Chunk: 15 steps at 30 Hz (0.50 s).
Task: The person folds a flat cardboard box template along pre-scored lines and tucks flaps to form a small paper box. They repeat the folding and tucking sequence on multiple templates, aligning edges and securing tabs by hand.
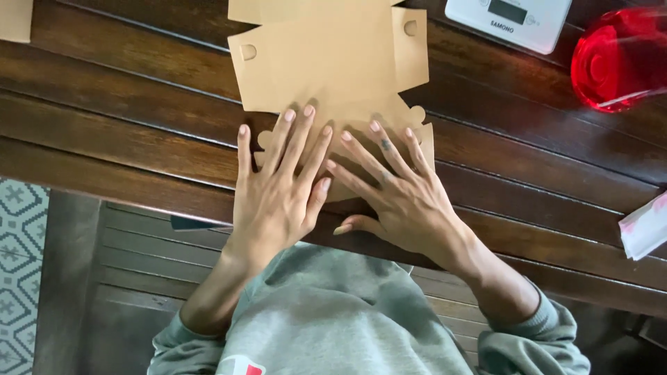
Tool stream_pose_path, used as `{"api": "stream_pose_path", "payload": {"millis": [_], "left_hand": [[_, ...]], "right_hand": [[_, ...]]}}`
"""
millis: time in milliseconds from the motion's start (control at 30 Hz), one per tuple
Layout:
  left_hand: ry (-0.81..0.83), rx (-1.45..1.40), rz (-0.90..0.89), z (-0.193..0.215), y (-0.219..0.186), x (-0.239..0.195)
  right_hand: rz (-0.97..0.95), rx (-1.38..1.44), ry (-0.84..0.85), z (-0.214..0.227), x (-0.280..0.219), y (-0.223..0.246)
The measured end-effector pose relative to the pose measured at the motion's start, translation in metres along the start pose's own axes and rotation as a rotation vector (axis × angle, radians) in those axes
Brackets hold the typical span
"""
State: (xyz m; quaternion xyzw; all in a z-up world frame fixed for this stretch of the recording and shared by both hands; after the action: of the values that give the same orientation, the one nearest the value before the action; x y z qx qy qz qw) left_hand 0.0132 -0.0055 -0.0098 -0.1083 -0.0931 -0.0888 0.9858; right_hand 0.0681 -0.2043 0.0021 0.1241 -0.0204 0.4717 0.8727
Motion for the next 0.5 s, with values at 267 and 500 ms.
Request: {"api": "stream_pose_path", "payload": {"millis": [267, 500], "left_hand": [[-0.067, -0.003, 0.0, 0.004, -0.003, 0.0], [-0.043, 0.05, -0.048, -0.002, 0.0, 0.0]], "right_hand": [[-0.085, -0.044, -0.03, 0.009, -0.008, -0.013], [-0.122, -0.036, -0.04, 0.015, -0.01, -0.017]]}}
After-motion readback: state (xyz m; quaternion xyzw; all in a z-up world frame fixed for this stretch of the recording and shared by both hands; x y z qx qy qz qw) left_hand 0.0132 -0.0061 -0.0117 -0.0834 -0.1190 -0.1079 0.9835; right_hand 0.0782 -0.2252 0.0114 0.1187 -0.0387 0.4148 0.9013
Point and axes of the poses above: each hand's wrist, its own x-axis towards the middle knuckle, its own z-axis out of the back of the hand, y = z × x, the point moved 2 cm from there along x, towards the middle knuckle, and after that the axes turned 15 degrees about -y, right-handed, at the moved point
